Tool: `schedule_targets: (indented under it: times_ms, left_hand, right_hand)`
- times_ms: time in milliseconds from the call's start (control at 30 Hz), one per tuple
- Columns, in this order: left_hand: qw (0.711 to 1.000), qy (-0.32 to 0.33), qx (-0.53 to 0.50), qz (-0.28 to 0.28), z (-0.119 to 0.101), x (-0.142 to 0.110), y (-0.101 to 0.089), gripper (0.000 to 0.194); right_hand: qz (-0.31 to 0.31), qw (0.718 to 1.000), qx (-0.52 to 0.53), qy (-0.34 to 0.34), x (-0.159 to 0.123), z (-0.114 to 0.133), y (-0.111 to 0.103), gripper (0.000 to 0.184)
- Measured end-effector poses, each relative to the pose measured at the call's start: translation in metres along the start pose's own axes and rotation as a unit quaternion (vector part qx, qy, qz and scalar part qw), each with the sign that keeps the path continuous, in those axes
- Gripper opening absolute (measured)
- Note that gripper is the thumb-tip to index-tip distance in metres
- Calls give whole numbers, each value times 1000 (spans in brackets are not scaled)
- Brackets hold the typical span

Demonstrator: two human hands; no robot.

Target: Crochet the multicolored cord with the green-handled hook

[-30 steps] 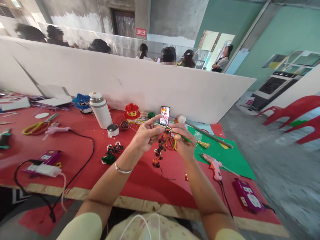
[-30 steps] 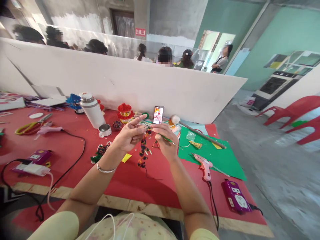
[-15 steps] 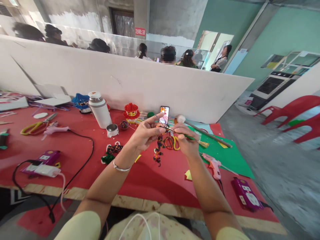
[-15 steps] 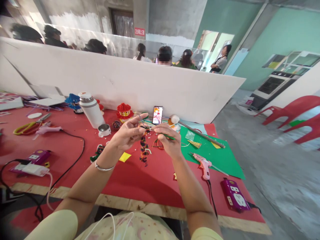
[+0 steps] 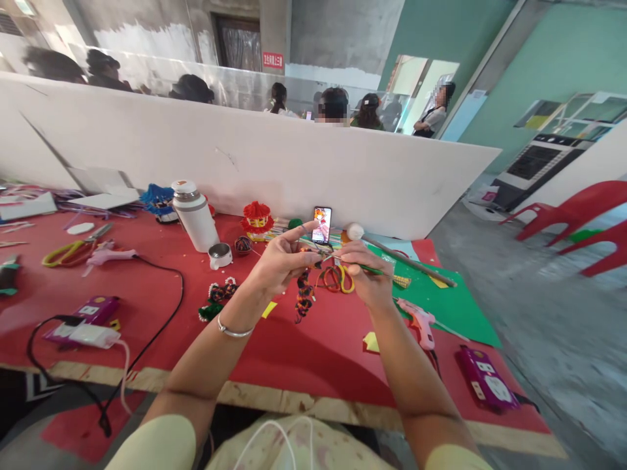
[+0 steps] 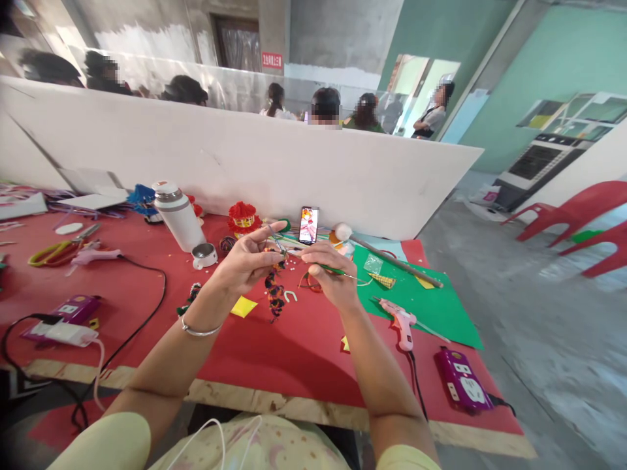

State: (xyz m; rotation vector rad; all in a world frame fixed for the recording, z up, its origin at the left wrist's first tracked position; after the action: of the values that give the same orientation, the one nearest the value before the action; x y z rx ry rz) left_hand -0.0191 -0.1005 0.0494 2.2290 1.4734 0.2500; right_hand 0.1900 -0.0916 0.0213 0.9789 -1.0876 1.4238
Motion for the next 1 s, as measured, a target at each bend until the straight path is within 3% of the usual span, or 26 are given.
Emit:
schedule_targets:
  times_ms: [300, 467, 667, 833, 1000]
  left_hand:
    - [999, -20, 40, 1, -1, 1, -2, 69]
    - [997, -35, 61, 10, -3, 1, -2, 72]
    - [993, -10, 113, 23, -7, 0, -4, 73]
    - [990, -7, 128, 56, -7, 0, 3, 67]
    - [996, 33, 73, 26, 4, 7, 17, 68]
  right_hand:
    - [62, 997, -2, -38, 10, 6, -12, 19]
    - [116, 992, -8, -58, 17, 12, -20, 22]
    - [141, 989, 8, -50, 26, 20, -28, 17]
    - [106, 991, 71, 28, 15, 11, -28, 17]
    - [20, 998, 45, 42, -3, 4, -1, 23]
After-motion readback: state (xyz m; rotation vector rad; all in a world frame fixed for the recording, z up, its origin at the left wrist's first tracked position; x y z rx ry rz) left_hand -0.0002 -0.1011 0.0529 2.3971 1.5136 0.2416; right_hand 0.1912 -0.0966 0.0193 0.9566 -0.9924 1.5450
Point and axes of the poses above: each hand's wrist, its own x-axis towards the middle knuckle, its own y-axis out of the palm, z = x × y, the point moved 2 cm from there along x, towards the middle knuckle, and after that the axes turned 15 degrees about -y, right-handed, at the moved point
